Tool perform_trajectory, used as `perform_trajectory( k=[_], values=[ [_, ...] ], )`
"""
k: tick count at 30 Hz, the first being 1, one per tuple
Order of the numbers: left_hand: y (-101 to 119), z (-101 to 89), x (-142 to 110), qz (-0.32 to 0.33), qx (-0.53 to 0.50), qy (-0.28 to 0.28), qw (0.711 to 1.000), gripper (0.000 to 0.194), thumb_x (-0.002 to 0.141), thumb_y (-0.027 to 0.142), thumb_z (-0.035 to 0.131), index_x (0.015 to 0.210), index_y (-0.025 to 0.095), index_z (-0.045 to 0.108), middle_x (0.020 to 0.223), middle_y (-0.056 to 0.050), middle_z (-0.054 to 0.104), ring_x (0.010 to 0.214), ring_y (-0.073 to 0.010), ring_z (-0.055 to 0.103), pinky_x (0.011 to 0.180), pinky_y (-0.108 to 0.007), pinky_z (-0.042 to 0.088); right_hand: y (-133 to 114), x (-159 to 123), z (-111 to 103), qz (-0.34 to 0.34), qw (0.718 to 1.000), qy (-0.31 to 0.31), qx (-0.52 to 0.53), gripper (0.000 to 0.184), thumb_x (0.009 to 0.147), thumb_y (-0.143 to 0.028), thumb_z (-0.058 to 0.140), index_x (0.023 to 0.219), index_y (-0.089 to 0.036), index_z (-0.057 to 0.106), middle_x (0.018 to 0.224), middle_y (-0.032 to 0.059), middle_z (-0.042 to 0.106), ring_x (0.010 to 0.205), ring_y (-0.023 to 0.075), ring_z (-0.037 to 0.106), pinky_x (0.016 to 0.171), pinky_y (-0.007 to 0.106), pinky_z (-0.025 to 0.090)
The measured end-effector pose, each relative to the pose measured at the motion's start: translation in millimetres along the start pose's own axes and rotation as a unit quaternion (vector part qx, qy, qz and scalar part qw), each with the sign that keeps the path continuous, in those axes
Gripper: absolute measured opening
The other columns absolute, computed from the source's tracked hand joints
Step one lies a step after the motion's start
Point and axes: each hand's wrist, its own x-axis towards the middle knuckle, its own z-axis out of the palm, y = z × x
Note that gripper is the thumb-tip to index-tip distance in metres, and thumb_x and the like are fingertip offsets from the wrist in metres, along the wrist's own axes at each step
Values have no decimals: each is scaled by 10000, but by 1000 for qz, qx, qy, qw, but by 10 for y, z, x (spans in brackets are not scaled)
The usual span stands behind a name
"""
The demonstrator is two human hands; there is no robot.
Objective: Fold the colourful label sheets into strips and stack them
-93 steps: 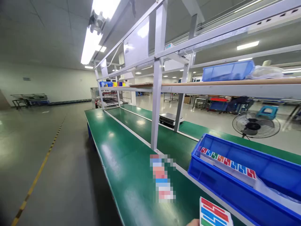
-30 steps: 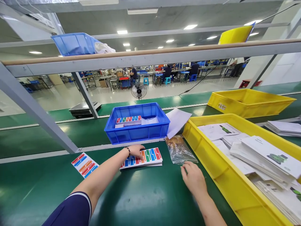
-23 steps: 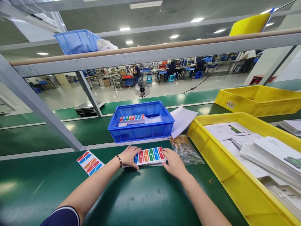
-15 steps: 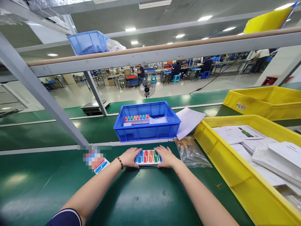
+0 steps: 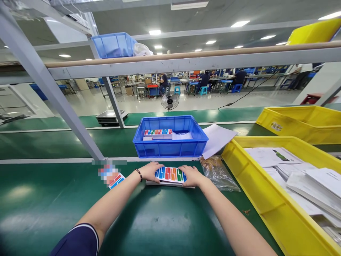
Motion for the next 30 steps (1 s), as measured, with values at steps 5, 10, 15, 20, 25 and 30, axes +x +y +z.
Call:
perform_trajectory(
  k=[5,10,15,20,25,30],
  values=[
    [40,99,-64,-13,16,9,1000,856,529,457,692,1281,172,400,1199,-160,490,1090,-343,445,907,-434,366,-14,-6,10,4,1000,-15,7,791,525,-255,641,1282,-156,434,1299,175,456,1191,352,400,991,518,232],
    [0,35,-56,-21,-75,23,997,811,532,429,683,1261,166,442,1225,-153,499,1134,-341,426,941,-421,337,53,30,-48,-2,999,-25,27,767,530,-264,631,1266,-129,462,1279,160,489,1157,322,450,971,410,322],
    [-80,-147,30,-28,-124,27,991,791,509,465,701,1220,191,492,1249,-112,518,1135,-304,464,926,-355,365,120,106,-123,18,998,-33,50,766,513,-263,650,1250,-134,484,1248,134,529,1088,303,520,915,350,401],
    [-129,-187,53,-30,-156,35,987,755,514,485,698,1193,208,519,1194,-93,568,1066,-279,530,865,-319,407,149,111,-167,11,998,-17,63,752,514,-265,660,1243,-174,495,1247,95,538,1082,278,530,922,318,400],
    [-65,-113,-32,-18,-130,47,990,796,471,456,727,1194,197,518,1199,-124,539,1117,-327,461,935,-390,345,123,61,-125,-2,998,20,58,762,501,-261,662,1238,-160,497,1261,121,516,1119,304,490,943,363,376],
    [146,148,-325,-1,-42,108,993,812,521,389,699,1265,211,428,1196,-136,484,1108,-334,425,959,-448,300,30,-173,68,-6,995,94,41,709,521,-209,634,1215,-171,496,1291,150,466,1221,347,358,1022,500,213]
  ],
)
